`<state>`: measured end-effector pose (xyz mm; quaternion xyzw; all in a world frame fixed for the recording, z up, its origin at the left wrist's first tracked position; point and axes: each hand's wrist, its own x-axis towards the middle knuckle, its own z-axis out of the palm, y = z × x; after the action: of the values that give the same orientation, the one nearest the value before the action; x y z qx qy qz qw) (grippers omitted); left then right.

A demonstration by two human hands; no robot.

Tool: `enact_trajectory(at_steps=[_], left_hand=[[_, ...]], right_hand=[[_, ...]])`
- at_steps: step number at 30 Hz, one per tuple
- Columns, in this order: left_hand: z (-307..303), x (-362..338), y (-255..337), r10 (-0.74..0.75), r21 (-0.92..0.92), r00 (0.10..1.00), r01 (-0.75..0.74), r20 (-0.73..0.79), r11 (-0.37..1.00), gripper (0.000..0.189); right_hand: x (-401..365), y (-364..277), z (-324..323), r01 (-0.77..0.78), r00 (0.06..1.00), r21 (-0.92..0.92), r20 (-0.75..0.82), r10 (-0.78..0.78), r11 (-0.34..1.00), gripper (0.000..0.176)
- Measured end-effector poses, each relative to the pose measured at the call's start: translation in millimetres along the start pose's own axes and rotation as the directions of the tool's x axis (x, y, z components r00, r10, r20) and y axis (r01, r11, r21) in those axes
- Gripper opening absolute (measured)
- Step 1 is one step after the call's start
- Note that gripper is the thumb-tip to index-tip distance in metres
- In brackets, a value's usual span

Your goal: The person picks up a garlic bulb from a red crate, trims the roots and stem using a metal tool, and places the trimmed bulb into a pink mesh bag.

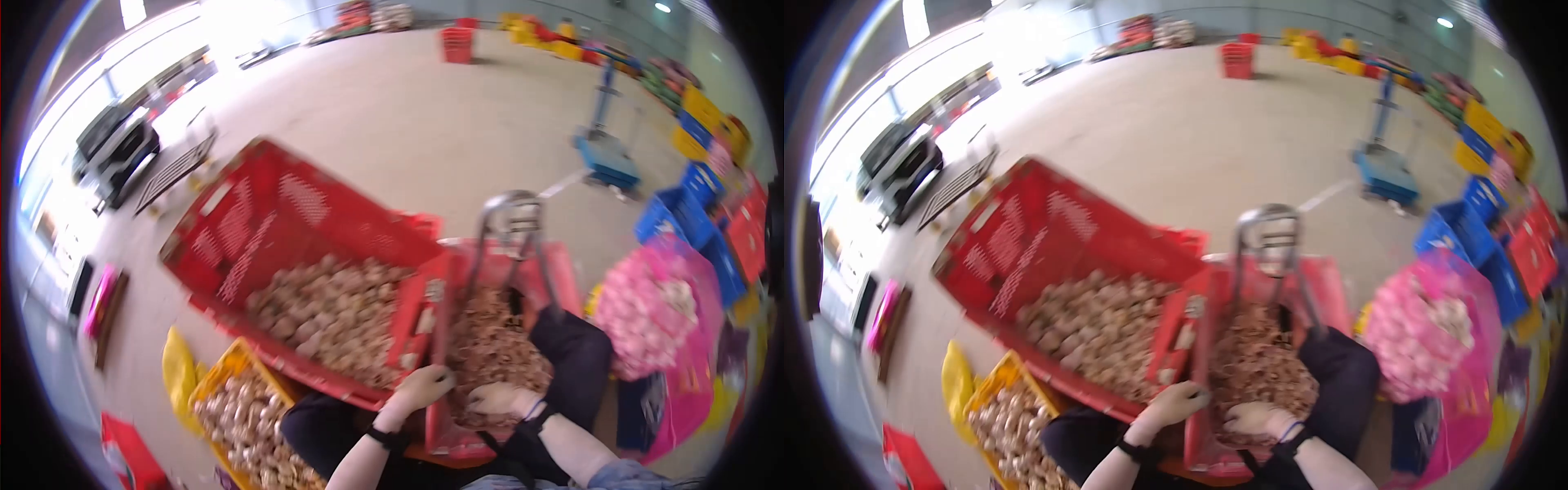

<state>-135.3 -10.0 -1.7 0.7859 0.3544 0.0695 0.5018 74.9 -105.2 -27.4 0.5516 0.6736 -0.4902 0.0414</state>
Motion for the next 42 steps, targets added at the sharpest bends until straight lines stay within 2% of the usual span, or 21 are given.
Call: enact_trajectory(at_steps=[1,2,3,4,6,10,13,16,20,22,23,26,29,30,31,32,34,35,36,39,42], left_hand=[[-7.2,-0.7,6.4,0.089,-0.154,0.987,-0.11,-0.137,0.982,0.029],[-18.2,-3.9,12.7,0.062,-0.106,0.981,-0.082,-0.183,0.991,0.026],[-17.6,3.7,-2.2,-0.044,-0.405,0.983,-0.031,-0.177,0.914,0.022],[-24.8,3.1,-1.5,-0.06,-0.421,0.979,-0.029,-0.195,0.907,0.022],[-46.7,-4.3,13.7,-0.201,-0.791,0.914,-0.175,-0.351,0.586,0.021],[-73.7,-31.4,5.1,-0.26,-0.848,0.839,-0.363,-0.478,0.387,0.016],[-81.2,-50.0,-0.6,-0.362,-0.77,0.702,-0.428,-0.613,0.473,0.014],[-84.0,-59.5,-10.5,-0.436,-0.769,0.639,-0.456,-0.634,0.448,0.014],[-101.1,-61.1,-16.5,-0.492,-0.795,0.626,-0.512,-0.605,0.325,0.014],[-103.3,-63.0,-16.6,-0.505,-0.796,0.619,-0.514,-0.601,0.319,0.014],[-100.5,-61.5,-22.8,-0.519,-0.821,0.641,-0.497,-0.566,0.283,0.014],[-88.4,-56.0,-31.3,-0.475,-0.811,0.66,-0.513,-0.582,0.281,0.014],[-85.2,-50.1,-31.3,-0.423,-0.802,0.681,-0.506,-0.597,0.318,0.019],[-83.6,-48.9,-27.8,-0.447,-0.805,0.669,-0.496,-0.594,0.327,0.021],[-77.5,-46.0,-26.3,-0.463,-0.808,0.661,-0.483,-0.59,0.338,0.023],[-77.9,-40.3,-26.5,-0.468,-0.802,0.651,-0.475,-0.598,0.363,0.024],[-74.4,-31.0,-22.4,-0.467,-0.846,0.71,-0.39,-0.528,0.363,0.03],[-72.9,-25.3,-14.2,-0.302,-0.671,0.697,-0.34,-0.65,0.659,0.034],[-66.1,-20.5,-7.5,-0.105,-0.408,0.7,-0.281,-0.706,0.869,0.039],[-34.9,-11.1,8.0,-0.075,-0.44,0.756,-0.294,-0.651,0.848,0.055],[-18.5,-1.1,22.2,-0.046,-0.455,0.813,-0.276,-0.58,0.846,0.055]], right_hand=[[6.9,-6.9,-21.2,-0.047,0.998,-0.066,0.027,0.048,0.997,0.042],[18.9,-3.9,-33.0,-0.067,0.998,-0.109,-0.014,0.066,0.992,0.047],[24.2,-25.6,-58.3,-0.173,0.983,-0.116,0.039,0.179,0.978,0.047],[33.3,-41.0,-75.5,-0.145,0.989,-0.152,-0.031,0.142,0.978,0.043],[57.1,-65.8,-98.0,-0.007,0.99,-0.071,-0.139,-0.003,0.997,0.033],[148.6,-107.8,-102.4,0.292,0.927,0.031,-0.255,-0.275,0.956,0.027],[219.0,-178.8,-79.0,0.387,0.903,0.158,-0.266,-0.339,0.908,0.029],[274.3,-225.7,-51.8,0.582,0.729,-0.216,-0.289,-0.621,0.784,0.035],[292.7,-231.3,-25.6,0.268,0.81,-0.528,-0.329,-0.485,0.806,0.033],[291.8,-211.0,-36.8,0.217,0.761,-0.742,-0.279,-0.586,0.635,0.037],[282.4,-205.5,-49.8,0.132,0.879,-0.733,-0.225,-0.421,0.667,0.038],[258.7,-146.8,-94.9,-0.05,0.958,-0.436,-0.276,-0.08,0.899,0.033],[238.0,-118.4,-116.8,0.167,0.927,-0.444,-0.234,-0.294,0.88,0.045],[216.9,-117.6,-112.1,0.251,0.923,0.05,-0.313,-0.224,0.967,0.05],[196.1,-117.1,-110.0,0.317,0.921,0.525,-0.369,-0.124,0.79,0.055],[179.7,-115.4,-109.0,0.326,0.913,0.52,-0.39,-0.12,0.789,0.055],[144.5,-110.4,-101.0,0.135,0.926,0.989,-0.146,-0.349,-0.056,0.059],[115.1,-135.1,-94.9,0.136,0.925,0.975,-0.188,-0.329,-0.176,0.058],[121.8,-107.8,-79.5,0.164,0.866,0.96,-0.251,-0.432,-0.228,0.057],[96.5,-84.3,-56.7,0.185,0.841,0.906,-0.346,-0.415,-0.381,0.052],[60.0,-80.4,-55.6,0.308,0.815,0.894,-0.425,-0.394,-0.327,0.05]])
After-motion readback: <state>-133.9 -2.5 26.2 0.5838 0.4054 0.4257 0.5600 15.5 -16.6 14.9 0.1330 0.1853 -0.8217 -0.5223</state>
